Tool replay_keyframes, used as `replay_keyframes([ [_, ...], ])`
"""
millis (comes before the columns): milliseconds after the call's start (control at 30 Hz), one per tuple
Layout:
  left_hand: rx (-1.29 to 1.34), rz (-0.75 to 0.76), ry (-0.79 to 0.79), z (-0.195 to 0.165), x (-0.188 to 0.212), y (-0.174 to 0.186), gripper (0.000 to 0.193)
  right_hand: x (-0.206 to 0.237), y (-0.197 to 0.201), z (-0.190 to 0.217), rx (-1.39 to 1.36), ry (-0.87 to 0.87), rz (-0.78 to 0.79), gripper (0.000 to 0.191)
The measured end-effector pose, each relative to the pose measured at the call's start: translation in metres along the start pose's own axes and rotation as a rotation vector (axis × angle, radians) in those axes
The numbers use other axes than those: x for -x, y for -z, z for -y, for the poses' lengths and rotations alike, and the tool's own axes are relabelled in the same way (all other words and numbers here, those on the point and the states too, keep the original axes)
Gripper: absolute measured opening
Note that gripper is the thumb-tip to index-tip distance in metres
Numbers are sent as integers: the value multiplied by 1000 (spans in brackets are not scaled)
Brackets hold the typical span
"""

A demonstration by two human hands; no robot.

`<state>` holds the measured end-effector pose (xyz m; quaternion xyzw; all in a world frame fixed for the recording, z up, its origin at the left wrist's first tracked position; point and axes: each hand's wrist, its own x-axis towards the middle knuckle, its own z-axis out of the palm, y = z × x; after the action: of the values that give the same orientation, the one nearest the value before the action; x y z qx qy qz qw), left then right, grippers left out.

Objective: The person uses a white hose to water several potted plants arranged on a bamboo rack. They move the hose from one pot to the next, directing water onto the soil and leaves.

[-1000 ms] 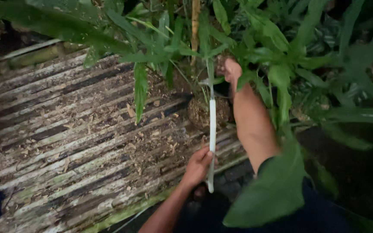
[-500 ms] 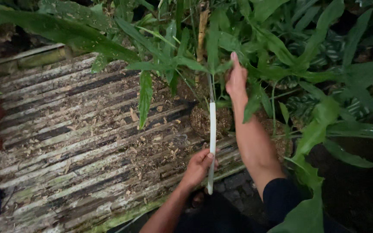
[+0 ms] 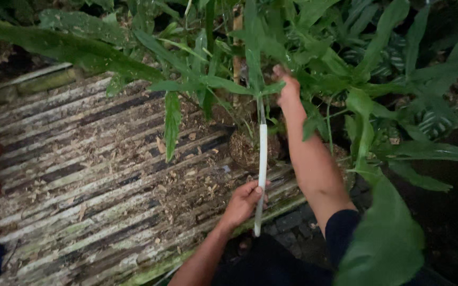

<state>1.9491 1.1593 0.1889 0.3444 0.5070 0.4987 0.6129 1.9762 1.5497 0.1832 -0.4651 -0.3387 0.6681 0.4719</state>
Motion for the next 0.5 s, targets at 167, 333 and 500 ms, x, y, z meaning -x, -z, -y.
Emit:
replay_keyframes([
  [167, -17, 62, -57, -6, -15, 0, 32, 34, 4, 13, 536, 46, -41, 27],
  [333, -82, 91, -69, 0, -23, 1, 32, 98, 0, 40, 230, 98, 138, 35],
  [500, 65, -43, -31, 12, -50, -5, 30, 163, 9, 17, 167, -32, 270, 48],
])
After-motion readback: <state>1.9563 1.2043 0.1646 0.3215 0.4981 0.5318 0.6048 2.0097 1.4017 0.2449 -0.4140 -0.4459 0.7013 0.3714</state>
